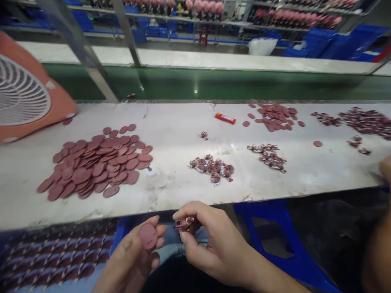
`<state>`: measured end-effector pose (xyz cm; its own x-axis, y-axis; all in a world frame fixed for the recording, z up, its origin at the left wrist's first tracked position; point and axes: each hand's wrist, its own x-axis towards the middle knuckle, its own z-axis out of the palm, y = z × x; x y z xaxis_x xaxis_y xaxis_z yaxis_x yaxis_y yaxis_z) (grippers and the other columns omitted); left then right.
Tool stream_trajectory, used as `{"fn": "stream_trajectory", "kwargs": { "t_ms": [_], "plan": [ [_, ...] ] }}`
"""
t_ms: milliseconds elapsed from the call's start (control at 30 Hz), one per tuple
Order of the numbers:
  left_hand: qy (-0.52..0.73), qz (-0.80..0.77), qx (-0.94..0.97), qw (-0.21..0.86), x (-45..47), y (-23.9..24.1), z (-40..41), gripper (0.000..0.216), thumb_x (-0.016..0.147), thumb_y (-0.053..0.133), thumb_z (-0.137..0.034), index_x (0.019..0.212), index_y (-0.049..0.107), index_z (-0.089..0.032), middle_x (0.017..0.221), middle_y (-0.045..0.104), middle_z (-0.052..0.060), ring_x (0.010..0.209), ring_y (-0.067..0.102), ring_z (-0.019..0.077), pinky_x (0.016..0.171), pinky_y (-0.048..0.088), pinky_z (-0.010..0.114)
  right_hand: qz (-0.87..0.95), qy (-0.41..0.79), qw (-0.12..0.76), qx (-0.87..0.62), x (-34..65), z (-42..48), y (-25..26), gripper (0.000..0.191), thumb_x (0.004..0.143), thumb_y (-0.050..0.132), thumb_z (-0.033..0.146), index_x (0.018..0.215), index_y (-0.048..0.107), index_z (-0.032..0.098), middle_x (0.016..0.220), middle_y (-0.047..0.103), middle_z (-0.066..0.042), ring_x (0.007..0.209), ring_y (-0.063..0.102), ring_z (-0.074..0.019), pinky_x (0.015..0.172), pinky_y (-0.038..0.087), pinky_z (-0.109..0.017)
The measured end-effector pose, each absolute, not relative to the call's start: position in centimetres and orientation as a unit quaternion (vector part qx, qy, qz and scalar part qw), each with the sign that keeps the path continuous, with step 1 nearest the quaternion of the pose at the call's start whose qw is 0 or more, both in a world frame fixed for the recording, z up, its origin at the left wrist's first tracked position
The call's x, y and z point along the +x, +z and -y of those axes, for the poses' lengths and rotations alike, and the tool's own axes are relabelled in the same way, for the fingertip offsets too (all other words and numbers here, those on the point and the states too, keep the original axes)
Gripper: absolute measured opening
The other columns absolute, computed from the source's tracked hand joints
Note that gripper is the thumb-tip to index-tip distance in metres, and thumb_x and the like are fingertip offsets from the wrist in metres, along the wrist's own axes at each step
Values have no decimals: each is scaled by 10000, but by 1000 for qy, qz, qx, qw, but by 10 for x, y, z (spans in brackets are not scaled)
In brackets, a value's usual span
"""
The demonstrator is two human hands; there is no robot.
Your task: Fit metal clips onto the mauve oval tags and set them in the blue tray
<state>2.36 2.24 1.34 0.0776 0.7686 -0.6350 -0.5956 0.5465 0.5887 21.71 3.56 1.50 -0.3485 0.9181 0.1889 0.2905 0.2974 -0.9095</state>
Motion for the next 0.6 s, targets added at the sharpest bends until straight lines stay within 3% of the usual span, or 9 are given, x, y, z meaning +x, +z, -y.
{"fn": "stream_trajectory", "kwargs": {
  "t_ms": [67,267,433,600],
  "plan": [
    [455,-480,90,744,22,14,-20,376,614,914,-432,910,827,-217,843,799,77,724,714,165,539,528,193,678,466,366,-435,212,-35,21,335,921,596,97,1189,534,288,894,672,25,745,643,-107,677,541,-183],
    [450,-420,104,781,13,6,-15,313,731,849,-418,975,815,-225,895,767,69,789,681,151,580,528,182,578,594,363,-426,204,-43,24,130,959,644,277,1072,703,298,919,678,-6,776,648,-137,678,553,-232],
    [446,-378,124,802,8,-1,-12,313,779,811,-411,1016,807,-206,860,732,60,792,652,135,574,536,157,635,540,353,-425,202,-47,29,208,974,628,252,1152,706,326,1000,678,-28,891,683,-161,733,567,-254],
    [444,-365,111,811,8,-4,-13,321,778,814,-406,1002,809,-176,773,701,43,732,643,118,543,547,146,731,441,314,-416,202,-47,40,242,937,654,155,1133,673,297,945,731,20,820,690,-107,728,543,-200]
  ]
}}
